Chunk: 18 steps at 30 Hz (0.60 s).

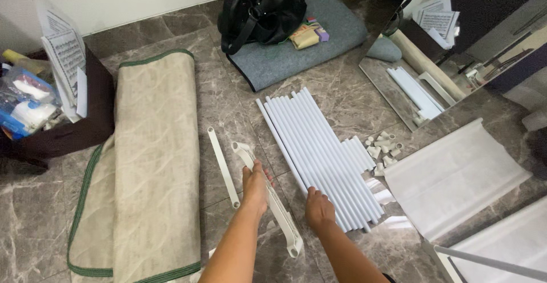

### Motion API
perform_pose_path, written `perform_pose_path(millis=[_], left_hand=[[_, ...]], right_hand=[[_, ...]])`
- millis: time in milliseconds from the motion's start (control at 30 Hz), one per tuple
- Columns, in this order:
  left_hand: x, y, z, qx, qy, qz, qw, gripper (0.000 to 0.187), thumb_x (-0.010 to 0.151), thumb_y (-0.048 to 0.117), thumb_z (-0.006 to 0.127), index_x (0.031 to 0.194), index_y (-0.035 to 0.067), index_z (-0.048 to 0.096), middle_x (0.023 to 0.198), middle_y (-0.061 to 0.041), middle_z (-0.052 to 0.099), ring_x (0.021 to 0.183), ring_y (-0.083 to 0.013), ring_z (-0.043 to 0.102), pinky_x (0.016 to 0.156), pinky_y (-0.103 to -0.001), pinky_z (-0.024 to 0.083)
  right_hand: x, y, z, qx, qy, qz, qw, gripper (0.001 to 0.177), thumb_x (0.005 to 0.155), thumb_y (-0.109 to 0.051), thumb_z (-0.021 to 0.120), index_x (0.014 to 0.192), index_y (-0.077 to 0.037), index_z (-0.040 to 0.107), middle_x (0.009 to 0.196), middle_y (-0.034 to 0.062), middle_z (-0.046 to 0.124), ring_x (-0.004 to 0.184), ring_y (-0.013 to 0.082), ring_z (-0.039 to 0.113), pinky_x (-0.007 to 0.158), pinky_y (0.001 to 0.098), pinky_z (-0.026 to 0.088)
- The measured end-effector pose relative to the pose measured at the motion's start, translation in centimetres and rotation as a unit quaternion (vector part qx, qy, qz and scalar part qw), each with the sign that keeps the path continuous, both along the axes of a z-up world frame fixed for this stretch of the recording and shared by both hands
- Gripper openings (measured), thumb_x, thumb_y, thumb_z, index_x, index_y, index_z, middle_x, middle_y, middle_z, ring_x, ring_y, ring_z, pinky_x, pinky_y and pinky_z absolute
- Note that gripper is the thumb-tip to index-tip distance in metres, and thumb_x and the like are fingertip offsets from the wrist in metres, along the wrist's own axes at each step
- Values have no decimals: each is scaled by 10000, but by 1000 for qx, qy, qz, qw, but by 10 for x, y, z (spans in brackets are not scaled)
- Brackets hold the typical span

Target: The person assembles a white plastic drying rack by inserting rods into a mesh frame, attaching crossbars, and connecting vertical supports. The person repeatedly connects and disconnects components while working on the floor.

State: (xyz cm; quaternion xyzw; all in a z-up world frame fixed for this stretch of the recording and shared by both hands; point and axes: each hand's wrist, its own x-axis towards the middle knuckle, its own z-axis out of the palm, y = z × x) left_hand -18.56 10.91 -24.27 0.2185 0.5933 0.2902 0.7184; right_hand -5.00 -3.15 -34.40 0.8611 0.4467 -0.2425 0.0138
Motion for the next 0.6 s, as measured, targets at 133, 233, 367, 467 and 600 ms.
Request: perform_pose_path(millis=[133, 233, 367, 467, 600], left_hand=[[-1, -2, 14, -1, 11, -14, 1000, 546, 1046, 403, 459, 1490, 130, 297, 984, -59, 566, 827, -139, 545, 755, -337, 530], [-1, -3, 23, 7, 16, -25, 1000, 548, 1047, 407, 448, 1484, 84, 389, 984, -39, 591, 826, -121, 567, 749, -322, 530], [-6, 2, 27, 0, 7, -18, 1000, 480, 1050, 383, 441, 1447, 114, 402, 1014, -53, 602, 856, -147, 573, 755, -348, 530], [-17, 16, 24, 31, -47, 20, 998, 433, 1054, 371, 453, 1374, 81, 485, 1044, -69, 619, 894, -180, 596, 765, -392, 531], [-33, 32, 20, 46, -113, 102, 987, 376, 1051, 376, 465, 1325, 118, 456, 1115, -63, 636, 980, -214, 618, 839, -428, 523]], right_hand=[[2, -1, -4, -25, -19, 10, 999, 286, 890, -55, 609, 1152, -66, 497, 1187, 180, 627, 1113, 357, 642, 904, 466, 564], [3, 2, 3, -14, -30, 13, 999, 321, 868, -75, 636, 1165, -60, 516, 1189, 184, 628, 1097, 356, 652, 902, 457, 561], [1, 21, 37, -43, 40, -57, 997, 511, 930, -452, 692, 1217, -48, 565, 1251, 178, 599, 1128, 356, 638, 924, 465, 544], [-5, 43, 77, 17, 489, -211, 846, 404, 1025, -294, 521, 1268, 5, 640, 1094, 220, 658, 932, 335, 689, 842, 495, 559], [-7, 57, 139, -78, 653, -161, 736, 451, 1038, -369, 432, 1316, -47, 580, 1093, 156, 716, 969, 243, 722, 834, 396, 575]])
